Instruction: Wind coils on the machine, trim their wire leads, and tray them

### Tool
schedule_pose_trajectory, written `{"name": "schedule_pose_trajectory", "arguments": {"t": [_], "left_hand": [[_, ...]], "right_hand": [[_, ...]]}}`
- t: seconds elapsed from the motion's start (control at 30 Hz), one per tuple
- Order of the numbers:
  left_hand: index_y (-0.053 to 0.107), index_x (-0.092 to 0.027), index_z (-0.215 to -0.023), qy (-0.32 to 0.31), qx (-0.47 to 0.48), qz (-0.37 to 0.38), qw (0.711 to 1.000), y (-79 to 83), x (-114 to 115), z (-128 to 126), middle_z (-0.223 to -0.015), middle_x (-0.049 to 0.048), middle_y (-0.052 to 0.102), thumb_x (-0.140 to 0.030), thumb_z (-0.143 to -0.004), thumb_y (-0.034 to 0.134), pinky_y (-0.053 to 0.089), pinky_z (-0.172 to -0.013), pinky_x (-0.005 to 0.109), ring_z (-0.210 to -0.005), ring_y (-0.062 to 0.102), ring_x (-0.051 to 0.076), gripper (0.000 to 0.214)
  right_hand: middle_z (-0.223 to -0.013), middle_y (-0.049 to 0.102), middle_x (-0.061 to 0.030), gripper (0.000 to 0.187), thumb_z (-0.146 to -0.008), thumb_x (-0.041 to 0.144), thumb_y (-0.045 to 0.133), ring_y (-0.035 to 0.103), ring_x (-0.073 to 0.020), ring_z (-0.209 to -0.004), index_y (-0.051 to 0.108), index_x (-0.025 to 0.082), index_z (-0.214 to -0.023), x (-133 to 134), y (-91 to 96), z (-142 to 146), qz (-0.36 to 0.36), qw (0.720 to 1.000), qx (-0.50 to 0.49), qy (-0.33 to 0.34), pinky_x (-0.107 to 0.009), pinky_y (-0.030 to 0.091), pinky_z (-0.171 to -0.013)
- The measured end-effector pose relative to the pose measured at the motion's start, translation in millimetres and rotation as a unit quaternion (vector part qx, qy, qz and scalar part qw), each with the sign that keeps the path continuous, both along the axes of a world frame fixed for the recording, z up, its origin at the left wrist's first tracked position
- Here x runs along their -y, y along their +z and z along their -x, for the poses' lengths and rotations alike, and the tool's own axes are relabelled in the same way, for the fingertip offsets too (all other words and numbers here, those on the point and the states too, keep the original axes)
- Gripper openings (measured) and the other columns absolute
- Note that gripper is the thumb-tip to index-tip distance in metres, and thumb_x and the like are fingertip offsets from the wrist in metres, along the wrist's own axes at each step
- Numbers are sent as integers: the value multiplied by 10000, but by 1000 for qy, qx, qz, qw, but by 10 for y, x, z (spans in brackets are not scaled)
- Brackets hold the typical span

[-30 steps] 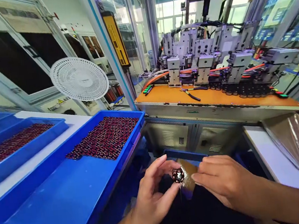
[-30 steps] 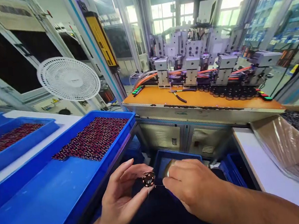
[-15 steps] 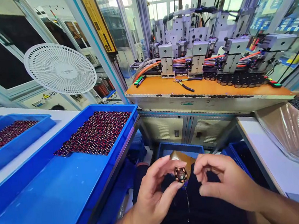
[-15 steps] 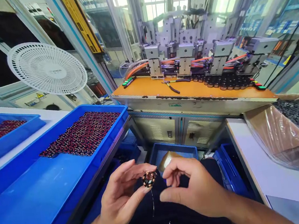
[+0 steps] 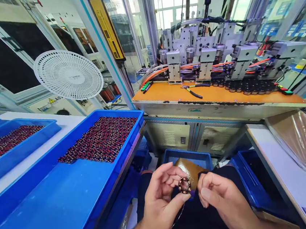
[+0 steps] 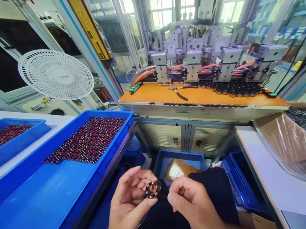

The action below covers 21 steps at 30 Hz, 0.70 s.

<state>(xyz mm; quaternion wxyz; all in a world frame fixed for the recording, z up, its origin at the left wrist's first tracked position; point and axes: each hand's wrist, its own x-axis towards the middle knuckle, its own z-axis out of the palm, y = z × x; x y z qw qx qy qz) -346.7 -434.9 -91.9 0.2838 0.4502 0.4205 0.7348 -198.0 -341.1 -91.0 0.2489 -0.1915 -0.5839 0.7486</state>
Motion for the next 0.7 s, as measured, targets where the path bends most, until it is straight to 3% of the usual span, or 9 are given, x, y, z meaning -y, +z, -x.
{"name": "schedule_pose_trajectory", "arguments": {"t": [0.1,0.2,0.3,0.43,0.53,0.7], "left_hand": [[510,-356,-1347,4,-46,-2,999,-30,33,1,-1073,31,697,-93,-834,705,588,-810,204,-892,692,123,608],[511,-348,-1356,-3,-69,-8,998,-43,45,-7,-1103,36,715,-81,-843,691,574,-876,215,-982,693,143,606],[543,-363,-1315,-35,4,6,999,-30,36,10,-1096,20,727,-97,-842,703,579,-831,203,-918,704,124,566],[685,-322,-1108,-107,102,32,989,-26,20,77,-1069,12,727,-128,-820,736,573,-808,219,-852,705,114,351],[740,-281,-1026,-126,97,43,986,-40,10,111,-1102,47,701,-142,-823,730,559,-834,249,-896,686,134,247],[748,-267,-1053,-154,105,60,981,-51,-29,82,-1116,63,603,-205,-725,822,537,-850,269,-971,634,168,342]], "right_hand": [[-767,509,12,335,-827,478,733,465,-130,-713,564,189,-839,-28,136,19,-18,999,16,21,-248,385,-669],[-778,517,8,322,-852,466,703,476,-139,-749,544,191,-803,-28,210,78,-18,999,29,28,-255,398,-706],[-733,478,18,372,-907,502,621,435,-128,-708,497,192,-743,16,141,103,-17,1000,16,2,-244,382,-674],[-735,482,13,381,-909,522,614,436,-128,-704,508,190,-756,21,71,53,-23,999,30,31,-245,380,-667],[-775,500,6,365,-894,529,630,459,-134,-734,519,192,-812,-48,165,24,-32,998,34,47,-252,389,-685],[-759,520,0,358,-888,508,630,469,-135,-712,541,176,-788,-129,324,59,-77,993,78,50,-258,386,-667]]}}
